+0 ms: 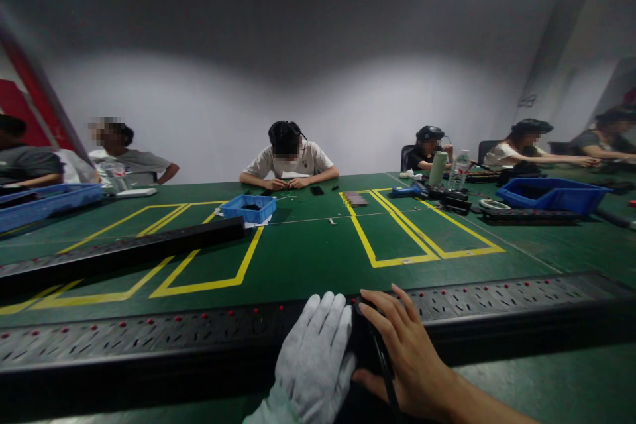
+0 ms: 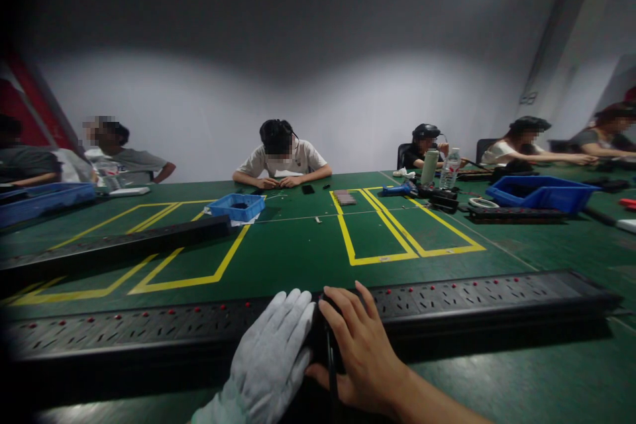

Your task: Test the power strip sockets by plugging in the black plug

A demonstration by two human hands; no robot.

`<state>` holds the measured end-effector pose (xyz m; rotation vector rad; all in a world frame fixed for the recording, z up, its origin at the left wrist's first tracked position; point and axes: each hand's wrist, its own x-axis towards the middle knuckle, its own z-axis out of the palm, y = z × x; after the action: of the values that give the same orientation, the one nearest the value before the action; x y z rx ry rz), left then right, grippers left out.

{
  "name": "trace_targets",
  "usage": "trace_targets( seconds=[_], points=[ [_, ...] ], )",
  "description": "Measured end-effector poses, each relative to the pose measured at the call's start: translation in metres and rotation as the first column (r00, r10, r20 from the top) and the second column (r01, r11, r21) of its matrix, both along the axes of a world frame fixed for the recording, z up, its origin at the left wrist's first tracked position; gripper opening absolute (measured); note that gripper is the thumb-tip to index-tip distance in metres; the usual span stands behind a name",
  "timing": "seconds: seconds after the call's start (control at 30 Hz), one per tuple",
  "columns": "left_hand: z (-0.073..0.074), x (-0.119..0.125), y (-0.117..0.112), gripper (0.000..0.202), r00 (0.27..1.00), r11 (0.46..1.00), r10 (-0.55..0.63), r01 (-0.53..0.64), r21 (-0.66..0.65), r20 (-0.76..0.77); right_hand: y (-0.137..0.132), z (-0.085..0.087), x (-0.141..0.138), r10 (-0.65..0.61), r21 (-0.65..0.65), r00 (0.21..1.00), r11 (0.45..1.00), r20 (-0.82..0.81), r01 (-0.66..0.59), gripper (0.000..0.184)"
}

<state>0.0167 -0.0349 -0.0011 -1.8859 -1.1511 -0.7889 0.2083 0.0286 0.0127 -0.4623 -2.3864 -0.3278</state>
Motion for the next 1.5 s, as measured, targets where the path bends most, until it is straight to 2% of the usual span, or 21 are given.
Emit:
trace_targets(
  seconds=[0.67,1.03,1.5],
  points=[
    [-0.004,0.002,-0.001,0.04,1.0,0.999,-0.002,0.002,-0.033,0.018,0.001,-0.002,0.001,0.008,-0.009,1.0,1.0,0.005,-0.008,0.066],
    [0.004,0.0,-0.003,0.038,0.996,0.999,0.023,-0.026,-0.028,-0.083,0.0,-0.002,0.001,0.003,-0.028,1.0,1.0,-0.007,-0.003,0.062],
    [0.006,-0.001,-0.004,0.037,0.998,1.0,0.013,-0.015,-0.02,-0.068,0.0,-0.002,0.0,0.007,-0.039,1.0,0.999,-0.007,-0.007,0.063]
  ],
)
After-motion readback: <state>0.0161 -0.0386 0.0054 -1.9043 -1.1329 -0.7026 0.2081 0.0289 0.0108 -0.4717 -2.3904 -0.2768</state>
